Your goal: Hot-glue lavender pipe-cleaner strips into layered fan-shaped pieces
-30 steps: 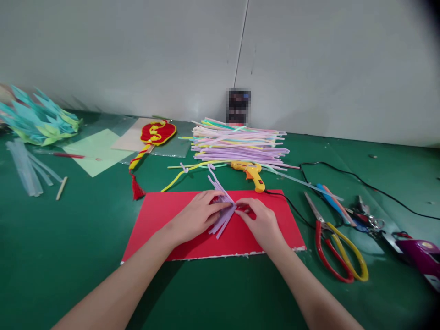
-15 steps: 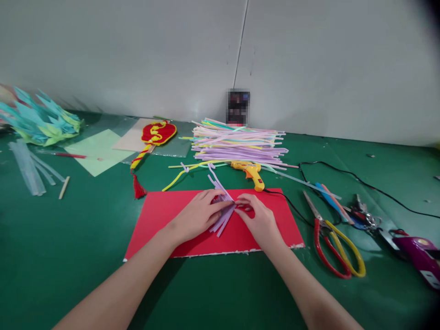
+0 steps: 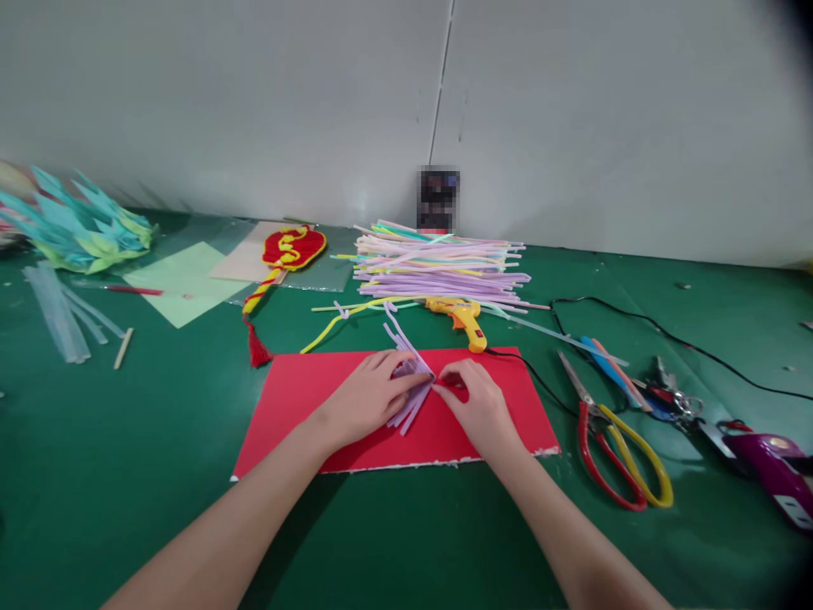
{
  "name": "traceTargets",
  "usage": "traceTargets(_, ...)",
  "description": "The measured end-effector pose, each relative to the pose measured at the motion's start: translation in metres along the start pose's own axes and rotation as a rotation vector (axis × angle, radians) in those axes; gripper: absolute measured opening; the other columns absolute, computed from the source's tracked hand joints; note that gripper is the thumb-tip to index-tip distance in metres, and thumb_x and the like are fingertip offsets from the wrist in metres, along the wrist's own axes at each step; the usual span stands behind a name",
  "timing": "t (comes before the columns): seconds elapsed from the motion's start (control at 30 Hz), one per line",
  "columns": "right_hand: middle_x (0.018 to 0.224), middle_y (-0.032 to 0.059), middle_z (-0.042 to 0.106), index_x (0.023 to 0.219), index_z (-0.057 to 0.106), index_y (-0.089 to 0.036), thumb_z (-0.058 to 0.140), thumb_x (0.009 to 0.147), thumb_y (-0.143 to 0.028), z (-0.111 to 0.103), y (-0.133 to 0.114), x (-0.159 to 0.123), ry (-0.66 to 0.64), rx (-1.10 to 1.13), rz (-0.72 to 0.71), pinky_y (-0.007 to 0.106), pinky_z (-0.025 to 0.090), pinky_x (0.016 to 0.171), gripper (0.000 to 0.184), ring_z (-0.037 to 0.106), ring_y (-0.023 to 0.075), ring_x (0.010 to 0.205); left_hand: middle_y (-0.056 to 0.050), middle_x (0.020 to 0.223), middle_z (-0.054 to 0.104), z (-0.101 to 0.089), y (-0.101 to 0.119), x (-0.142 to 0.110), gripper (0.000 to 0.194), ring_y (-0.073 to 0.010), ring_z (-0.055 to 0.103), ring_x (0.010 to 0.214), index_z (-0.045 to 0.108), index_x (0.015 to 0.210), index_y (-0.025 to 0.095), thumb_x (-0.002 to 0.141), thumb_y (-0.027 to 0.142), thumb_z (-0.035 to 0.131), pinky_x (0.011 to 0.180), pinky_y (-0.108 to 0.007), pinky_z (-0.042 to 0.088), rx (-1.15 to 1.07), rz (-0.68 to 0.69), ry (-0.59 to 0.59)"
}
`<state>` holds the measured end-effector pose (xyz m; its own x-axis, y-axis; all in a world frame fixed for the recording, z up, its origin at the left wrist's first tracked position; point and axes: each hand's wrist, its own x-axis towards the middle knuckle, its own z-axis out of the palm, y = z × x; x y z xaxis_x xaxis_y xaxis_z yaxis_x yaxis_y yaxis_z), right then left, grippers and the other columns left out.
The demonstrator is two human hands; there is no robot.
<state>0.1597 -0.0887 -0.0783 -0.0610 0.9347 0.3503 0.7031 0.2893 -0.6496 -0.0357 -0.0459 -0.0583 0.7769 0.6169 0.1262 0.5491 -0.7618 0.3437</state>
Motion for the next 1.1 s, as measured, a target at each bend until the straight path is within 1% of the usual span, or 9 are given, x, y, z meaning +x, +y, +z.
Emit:
traceTargets(0.17, 0.082, 0.0044, 0.062, 0.085, 0.057, -0.021, 0.056, 0.081, -0.023, -0.004, -0.003, -0.004, 0.009, 0.022, -0.061, 0.032, 0.047, 0.074, 0.004, 0.057, 0.0186, 0.08, -0.005, 0.128, 0.042, -0.001, 0.0, 0.0, 0.039, -0.0223, 0.037, 0.119, 0.048, 0.124, 0.028, 0.088, 0.016, 0.039, 0.099, -0.041, 0.035, -0.014, -0.001, 0.015)
traceTargets(0.3, 0.09, 0.005, 0.063, 0.088, 0.058, -0.023, 0.057, 0.081, -0.022, -0.007, -0.012, -0.013, -0.075, 0.06, -0.115, 0.035, 0.045, 0.082, 0.007, 0.056, 0.02, 0.09, -0.006, 0.128, 0.043, 0.0, -0.001, -0.001, 0.037, -0.0222, 0.038, 0.118, 0.049, 0.123, 0.028, 0.089, 0.018, 0.04, 0.098, -0.041, 0.036, -0.041, 0.0, 0.022)
traceTargets(0.47, 0.086, 0.0047, 0.061, 0.085, 0.058, -0.023, 0.058, 0.081, -0.023, -0.003, -0.024, -0.019, -0.099, 0.053, -0.112, 0.035, 0.046, 0.078, 0.005, 0.056, 0.0198, 0.086, -0.005, 0.129, 0.042, 0.001, -0.002, 0.0, 0.038, -0.0221, 0.038, 0.118, 0.049, 0.122, 0.03, 0.087, 0.015, 0.043, 0.097, -0.041, 0.037, -0.061, 0.0, 0.031)
traceTargets(0.67, 0.083, 0.0042, 0.06, 0.082, 0.057, -0.021, 0.059, 0.08, -0.022, 0.003, -0.027, -0.017, -0.141, -0.026, -0.086, 0.035, 0.044, 0.075, 0.004, 0.054, 0.0199, 0.082, -0.006, 0.129, 0.041, 0.002, -0.002, -0.001, 0.039, -0.0221, 0.037, 0.119, 0.049, 0.122, 0.029, 0.087, 0.014, 0.043, 0.097, -0.041, 0.037, -0.077, -0.005, 0.035)
traceTargets(0.77, 0.084, 0.0042, 0.06, 0.084, 0.057, -0.021, 0.06, 0.08, -0.022, 0.005, -0.027, -0.017, -0.139, -0.027, -0.078, 0.035, 0.044, 0.075, 0.006, 0.054, 0.0202, 0.082, -0.006, 0.129, 0.041, 0.002, -0.002, -0.002, 0.038, -0.0219, 0.037, 0.119, 0.048, 0.123, 0.029, 0.088, 0.016, 0.042, 0.097, -0.041, 0.037, -0.075, -0.004, 0.034)
traceTargets(1.1, 0.087, 0.0053, 0.061, 0.087, 0.058, -0.022, 0.058, 0.081, -0.023, 0.006, -0.026, -0.019, -0.106, -0.051, -0.111, 0.035, 0.045, 0.074, 0.007, 0.055, 0.0204, 0.083, -0.006, 0.129, 0.041, 0.001, -0.001, -0.001, 0.037, -0.0221, 0.036, 0.12, 0.048, 0.124, 0.03, 0.09, 0.019, 0.04, 0.098, -0.041, 0.036, -0.086, -0.004, 0.021)
